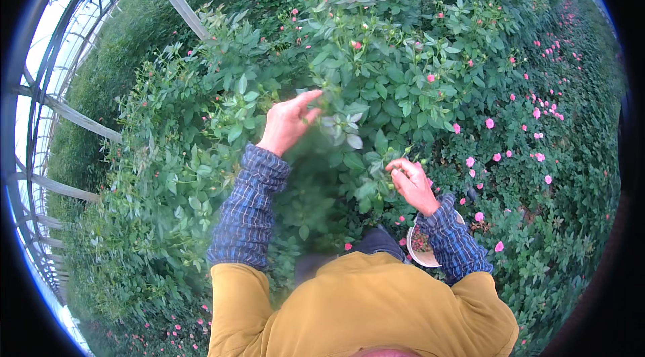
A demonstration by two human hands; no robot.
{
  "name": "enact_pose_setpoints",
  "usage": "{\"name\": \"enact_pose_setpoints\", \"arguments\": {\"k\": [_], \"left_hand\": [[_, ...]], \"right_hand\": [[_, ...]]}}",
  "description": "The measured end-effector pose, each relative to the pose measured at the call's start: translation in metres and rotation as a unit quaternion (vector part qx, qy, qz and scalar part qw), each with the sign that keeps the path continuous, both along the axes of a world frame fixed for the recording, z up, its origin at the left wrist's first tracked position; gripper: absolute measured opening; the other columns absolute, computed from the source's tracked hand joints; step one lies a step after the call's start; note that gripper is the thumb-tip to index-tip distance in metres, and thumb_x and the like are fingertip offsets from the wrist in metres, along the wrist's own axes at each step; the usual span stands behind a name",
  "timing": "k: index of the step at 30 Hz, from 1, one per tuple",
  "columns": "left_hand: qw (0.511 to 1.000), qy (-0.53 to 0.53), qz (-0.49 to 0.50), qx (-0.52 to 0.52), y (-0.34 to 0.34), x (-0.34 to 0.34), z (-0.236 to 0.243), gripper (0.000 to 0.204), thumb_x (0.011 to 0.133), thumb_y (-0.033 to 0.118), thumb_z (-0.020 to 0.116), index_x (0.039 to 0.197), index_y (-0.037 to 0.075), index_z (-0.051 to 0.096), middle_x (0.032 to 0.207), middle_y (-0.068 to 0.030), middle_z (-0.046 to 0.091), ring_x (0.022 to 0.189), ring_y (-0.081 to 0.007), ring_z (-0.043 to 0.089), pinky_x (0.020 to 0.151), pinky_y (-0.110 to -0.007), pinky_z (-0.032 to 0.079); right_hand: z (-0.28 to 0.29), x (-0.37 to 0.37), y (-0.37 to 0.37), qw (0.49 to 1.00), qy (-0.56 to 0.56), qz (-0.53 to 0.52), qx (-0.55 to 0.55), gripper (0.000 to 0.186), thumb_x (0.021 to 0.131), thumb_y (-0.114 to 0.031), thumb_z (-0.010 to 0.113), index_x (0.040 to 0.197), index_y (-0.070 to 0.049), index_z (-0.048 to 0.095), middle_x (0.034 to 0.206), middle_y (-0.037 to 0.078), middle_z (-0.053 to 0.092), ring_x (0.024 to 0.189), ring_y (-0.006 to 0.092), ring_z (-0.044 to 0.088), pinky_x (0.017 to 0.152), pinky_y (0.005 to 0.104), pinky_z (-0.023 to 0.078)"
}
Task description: The person walks through a greenhouse and picks pink roses from rose bushes by hand. They place the picked flowers into a white bucket held in the left hand. The person continues moving between bushes and collecting more roses throughout the clip.
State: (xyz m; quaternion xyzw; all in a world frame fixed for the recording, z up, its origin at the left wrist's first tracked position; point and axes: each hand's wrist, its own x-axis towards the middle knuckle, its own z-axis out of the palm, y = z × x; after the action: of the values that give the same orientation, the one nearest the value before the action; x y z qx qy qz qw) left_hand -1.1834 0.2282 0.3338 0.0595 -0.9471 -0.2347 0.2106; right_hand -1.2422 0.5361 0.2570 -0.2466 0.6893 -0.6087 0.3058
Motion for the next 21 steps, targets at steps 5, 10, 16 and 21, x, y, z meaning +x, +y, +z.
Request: {"name": "enact_pose_setpoints", "arguments": {"k": [5, 10, 16, 21], "left_hand": [[0.988, 0.02, -0.112, -0.103, 0.017, -0.017, 0.01, 0.033, 0.074, 0.018, 0.072, 0.106, 0.015, 0.064, 0.071, -0.0033, 0.061, 0.055, -0.0155, 0.057, 0.05, -0.029, 0.046], [0.985, 0.053, -0.102, -0.132, 0.027, -0.022, 0.003, 0.027, 0.073, 0.022, 0.073, 0.095, 0.013, 0.062, 0.07, -0.0012, 0.06, 0.054, -0.0158, 0.057, 0.049, -0.028, 0.046], [0.972, 0.01, -0.125, -0.198, 0.035, -0.019, -0.002, 0.047, 0.07, 0.006, 0.07, 0.115, 0.014, 0.057, 0.073, -0.003, 0.059, 0.053, -0.0192, 0.057, 0.048, -0.029, 0.047], [0.994, 0.036, -0.061, -0.089, 0.037, -0.012, -0.02, 0.054, 0.065, -0.004, 0.063, 0.118, 0.003, 0.053, 0.078, -0.0091, 0.065, 0.065, -0.0226, 0.065, 0.054, -0.031, 0.051]], "right_hand": [[0.041, -0.02, 0.017, 0.933, -0.314, 0.079, -0.158, 0.023, 0.095, -0.015, 0.038, 0.101, 0.003, 0.052, 0.05, 0.002, 0.043, 0.036, 0.0068, 0.033, 0.033, 0.0215, 0.025], [0.082, -0.101, -0.014, 0.868, -0.299, 0.088, -0.386, 0.015, 0.089, -0.018, 0.047, 0.087, -0.004, 0.051, 0.066, 0.009, 0.052, 0.038, 0.0119, 0.041, 0.03, 0.0221, 0.027], [0.098, -0.153, -0.12, 0.923, 0.357, -0.022, -0.14, 0.015, 0.092, -0.011, 0.05, 0.104, -0.006, 0.057, 0.068, 0.003, 0.056, 0.045, 0.0123, 0.047, 0.042, 0.025, 0.04], [0.093, -0.169, -0.171, 0.811, 0.578, -0.036, 0.086, 0.033, 0.085, -0.017, 0.053, 0.117, -0.009, 0.049, 0.072, 0.013, 0.064, 0.062, 0.0338, 0.063, 0.055, 0.0451, 0.051]]}}
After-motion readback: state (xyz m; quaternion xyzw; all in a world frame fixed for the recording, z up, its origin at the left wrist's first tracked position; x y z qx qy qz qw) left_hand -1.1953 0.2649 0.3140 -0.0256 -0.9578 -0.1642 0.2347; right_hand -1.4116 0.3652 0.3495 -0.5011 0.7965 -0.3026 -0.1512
